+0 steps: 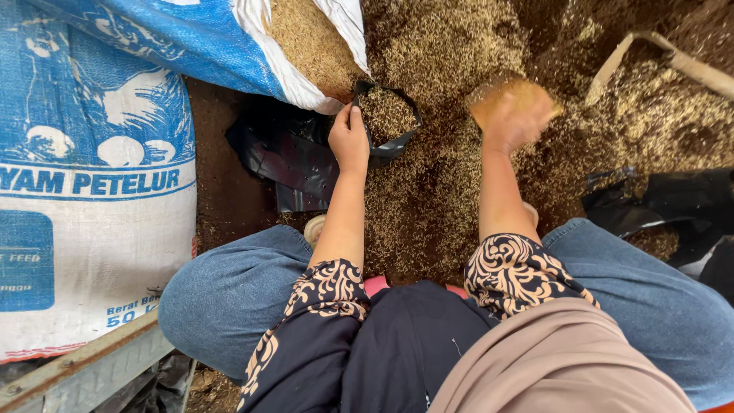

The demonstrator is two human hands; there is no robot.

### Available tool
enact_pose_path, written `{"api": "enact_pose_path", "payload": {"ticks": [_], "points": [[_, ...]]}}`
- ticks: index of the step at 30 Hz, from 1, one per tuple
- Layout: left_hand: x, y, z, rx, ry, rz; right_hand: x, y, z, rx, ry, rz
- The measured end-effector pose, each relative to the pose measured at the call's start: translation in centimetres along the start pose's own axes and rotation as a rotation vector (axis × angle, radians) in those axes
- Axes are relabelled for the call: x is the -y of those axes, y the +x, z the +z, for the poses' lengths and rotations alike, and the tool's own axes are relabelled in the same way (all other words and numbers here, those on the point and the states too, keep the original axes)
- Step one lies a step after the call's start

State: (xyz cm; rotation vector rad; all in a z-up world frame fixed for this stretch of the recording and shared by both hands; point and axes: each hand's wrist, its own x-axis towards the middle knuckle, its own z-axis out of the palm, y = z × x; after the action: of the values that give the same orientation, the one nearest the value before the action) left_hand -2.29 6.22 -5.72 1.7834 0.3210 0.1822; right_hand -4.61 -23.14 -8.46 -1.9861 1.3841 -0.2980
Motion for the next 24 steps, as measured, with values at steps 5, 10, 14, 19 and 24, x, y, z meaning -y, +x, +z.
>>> {"api": "enact_pose_path", "payload": {"ticks": [5, 10, 14, 19, 24], "points": [[0.7, -0.1, 0.7, -0.023, 0.017, -0.083, 2.7, -4.9, 5.0, 0.626, -0.296, -0.477], [1.4, -0.4, 0.0, -0.142, -0.096, 0.074, 3.7, -8.5, 5.4, 0.524, -0.416, -1.23], [2.5, -0.6, -0.7, -0.156, -0.162, 0.03, 6.4, -7.4, 6.7, 0.547, -0.927, -1.432], [3.4, 0.2, -1.0, -0.184, -0.134, -0.038, 8.4, -7.1, 9.9, 0.656, -1.08, -1.356], [3.8, 1.1, 0.2, -0.186, -0.212, 0.013, 9.0, -6.6, 10.1, 0.73, -1.188, -1.256]]}}
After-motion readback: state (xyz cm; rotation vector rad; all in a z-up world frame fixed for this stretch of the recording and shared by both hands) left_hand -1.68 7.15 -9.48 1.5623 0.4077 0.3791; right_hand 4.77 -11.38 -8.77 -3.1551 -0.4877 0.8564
